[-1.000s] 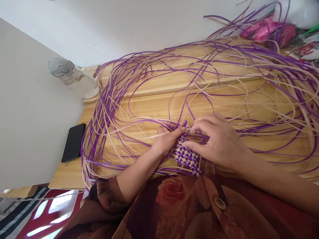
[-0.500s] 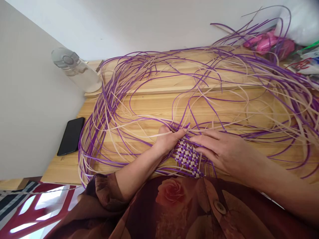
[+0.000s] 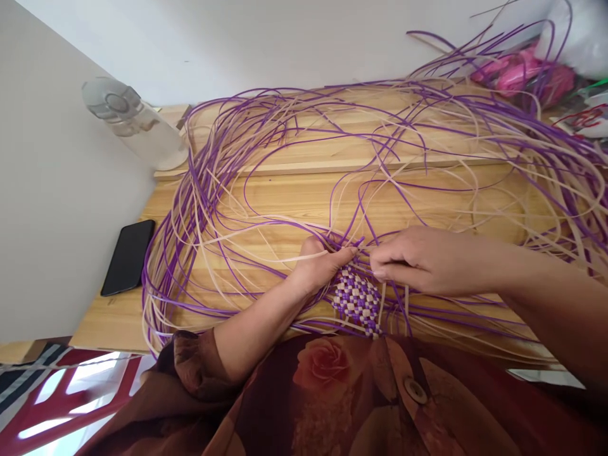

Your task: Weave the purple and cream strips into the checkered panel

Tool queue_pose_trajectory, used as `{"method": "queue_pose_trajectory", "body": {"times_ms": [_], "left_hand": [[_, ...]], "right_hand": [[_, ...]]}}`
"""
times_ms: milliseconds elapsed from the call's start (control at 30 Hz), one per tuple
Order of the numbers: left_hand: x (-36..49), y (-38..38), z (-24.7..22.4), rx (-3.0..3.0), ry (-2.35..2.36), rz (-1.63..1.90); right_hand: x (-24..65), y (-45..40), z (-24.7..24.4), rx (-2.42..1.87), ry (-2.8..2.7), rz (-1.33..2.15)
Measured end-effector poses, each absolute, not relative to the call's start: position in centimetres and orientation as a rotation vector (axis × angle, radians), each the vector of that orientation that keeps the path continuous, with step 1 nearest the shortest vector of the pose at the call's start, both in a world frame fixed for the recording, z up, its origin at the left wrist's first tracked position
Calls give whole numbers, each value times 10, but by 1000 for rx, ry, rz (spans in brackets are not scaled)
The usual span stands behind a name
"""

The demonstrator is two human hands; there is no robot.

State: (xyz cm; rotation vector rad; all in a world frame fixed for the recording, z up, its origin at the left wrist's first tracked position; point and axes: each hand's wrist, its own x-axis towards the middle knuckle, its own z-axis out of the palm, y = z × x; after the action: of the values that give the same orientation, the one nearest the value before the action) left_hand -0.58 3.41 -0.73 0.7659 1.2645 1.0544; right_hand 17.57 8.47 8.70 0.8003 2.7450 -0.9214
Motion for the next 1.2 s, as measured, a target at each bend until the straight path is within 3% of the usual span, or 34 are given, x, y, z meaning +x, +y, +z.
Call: {"method": "queue_pose_trajectory", "body": {"times_ms": [233, 533, 733, 833, 933, 1067, 1200], "left_hand": [[-7, 35, -6, 836, 1206, 1060], [-4, 33, -6, 775, 1089, 1126], [-2, 33, -1, 704, 1071, 1141], [-1, 34, 1, 666, 1105, 1133], [-1, 34, 1, 642, 1110, 1120], [0, 32, 0, 620, 1131, 1116], [0, 32, 2, 633, 1176, 1104]], "right_hand": [[167, 104, 57, 1457, 2864, -752], [163, 98, 53, 1471, 2785, -628], [165, 100, 49, 1506, 2787, -843], [175, 89, 52, 1577, 3309, -391], [189, 76, 51, 1339, 3478, 21], [199, 60, 41, 1209, 3256, -128], [193, 44, 49, 1299, 3221, -597]]}}
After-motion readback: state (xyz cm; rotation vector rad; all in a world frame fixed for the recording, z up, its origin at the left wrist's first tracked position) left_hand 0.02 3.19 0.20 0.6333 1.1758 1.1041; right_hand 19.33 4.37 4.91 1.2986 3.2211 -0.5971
